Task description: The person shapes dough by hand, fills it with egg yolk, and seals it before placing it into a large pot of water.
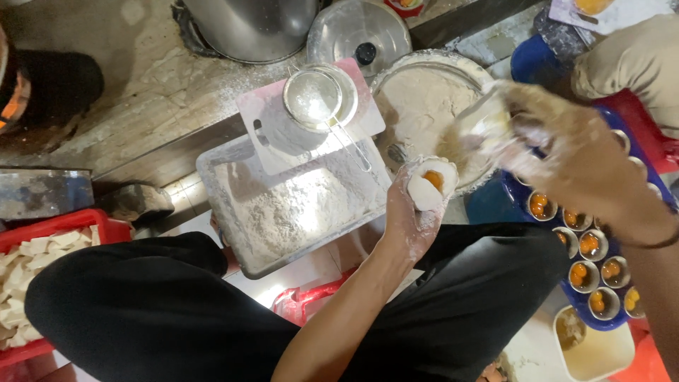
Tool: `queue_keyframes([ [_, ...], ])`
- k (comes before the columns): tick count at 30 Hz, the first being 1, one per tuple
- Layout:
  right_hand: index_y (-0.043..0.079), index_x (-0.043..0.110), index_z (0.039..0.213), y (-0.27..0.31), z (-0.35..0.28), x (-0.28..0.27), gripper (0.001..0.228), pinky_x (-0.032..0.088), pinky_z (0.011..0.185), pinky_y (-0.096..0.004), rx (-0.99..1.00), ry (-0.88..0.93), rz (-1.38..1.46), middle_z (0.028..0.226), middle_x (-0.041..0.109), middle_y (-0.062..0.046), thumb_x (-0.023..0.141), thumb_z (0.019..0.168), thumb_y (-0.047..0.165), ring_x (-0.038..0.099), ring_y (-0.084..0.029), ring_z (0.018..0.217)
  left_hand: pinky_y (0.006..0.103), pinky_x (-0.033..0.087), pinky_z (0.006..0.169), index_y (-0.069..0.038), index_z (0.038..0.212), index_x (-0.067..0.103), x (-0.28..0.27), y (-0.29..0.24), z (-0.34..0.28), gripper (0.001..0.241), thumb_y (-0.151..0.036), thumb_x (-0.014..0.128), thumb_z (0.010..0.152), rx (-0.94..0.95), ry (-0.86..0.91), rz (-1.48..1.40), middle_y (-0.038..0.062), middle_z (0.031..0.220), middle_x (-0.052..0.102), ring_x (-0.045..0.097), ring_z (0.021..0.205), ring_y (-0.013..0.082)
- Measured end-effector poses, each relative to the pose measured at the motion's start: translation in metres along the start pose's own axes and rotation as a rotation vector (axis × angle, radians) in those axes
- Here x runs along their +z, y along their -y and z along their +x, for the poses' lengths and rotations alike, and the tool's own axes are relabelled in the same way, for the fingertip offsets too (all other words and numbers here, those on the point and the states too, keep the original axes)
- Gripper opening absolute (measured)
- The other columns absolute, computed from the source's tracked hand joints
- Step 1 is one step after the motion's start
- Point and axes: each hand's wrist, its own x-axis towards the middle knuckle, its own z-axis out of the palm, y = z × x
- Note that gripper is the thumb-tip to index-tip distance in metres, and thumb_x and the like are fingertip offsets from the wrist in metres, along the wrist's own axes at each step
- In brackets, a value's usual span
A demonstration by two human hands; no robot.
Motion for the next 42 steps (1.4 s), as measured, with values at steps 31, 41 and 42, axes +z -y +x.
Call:
queue_keyframes([
  [31, -0.006, 0.061, 0.111, 0.004, 0.014, 0.233, 0.034, 0.051, 0.088, -0.042, -0.22, -0.348, -0.034, 0.104, 0.064, -0.023, 0.067, 0.08, 0.004, 0.066, -0.039, 0.097, 0.0489, 0.061, 0.082, -0.006, 0.092, 0.069, -0.07, -0.139, -0.027, 0.018, -0.019, 0.075, 0.081, 0.273, -0.14, -0.398, 0.013, 0.093, 0.069, 0.069, 0.087, 0.0295],
  [41, 0.013, 0.075, 0.116, 0.116, -0.004, 0.232, 0.027, 0.055, 0.087, -0.035, -0.496, -0.743, 0.092, 0.107, 0.068, -0.008, 0.077, 0.09, 0.017, 0.068, -0.025, 0.095, 0.0399, 0.06, 0.08, -0.006, 0.096, 0.069, -0.068, -0.14, -0.051, 0.021, -0.022, 0.074, 0.084, 0.302, -0.083, -0.363, 0.011, 0.092, 0.069, 0.069, 0.087, 0.0242],
  [42, 0.016, 0.078, 0.117, 0.12, -0.002, 0.23, 0.029, 0.058, 0.08, -0.036, -0.495, -0.843, 0.013, 0.095, 0.072, -0.005, 0.079, 0.088, 0.016, 0.071, -0.025, 0.086, 0.0385, 0.059, 0.079, -0.006, 0.097, 0.069, -0.067, -0.138, -0.053, 0.021, -0.022, 0.074, 0.085, 0.302, -0.073, -0.35, 0.01, 0.092, 0.069, 0.069, 0.087, 0.0234],
])
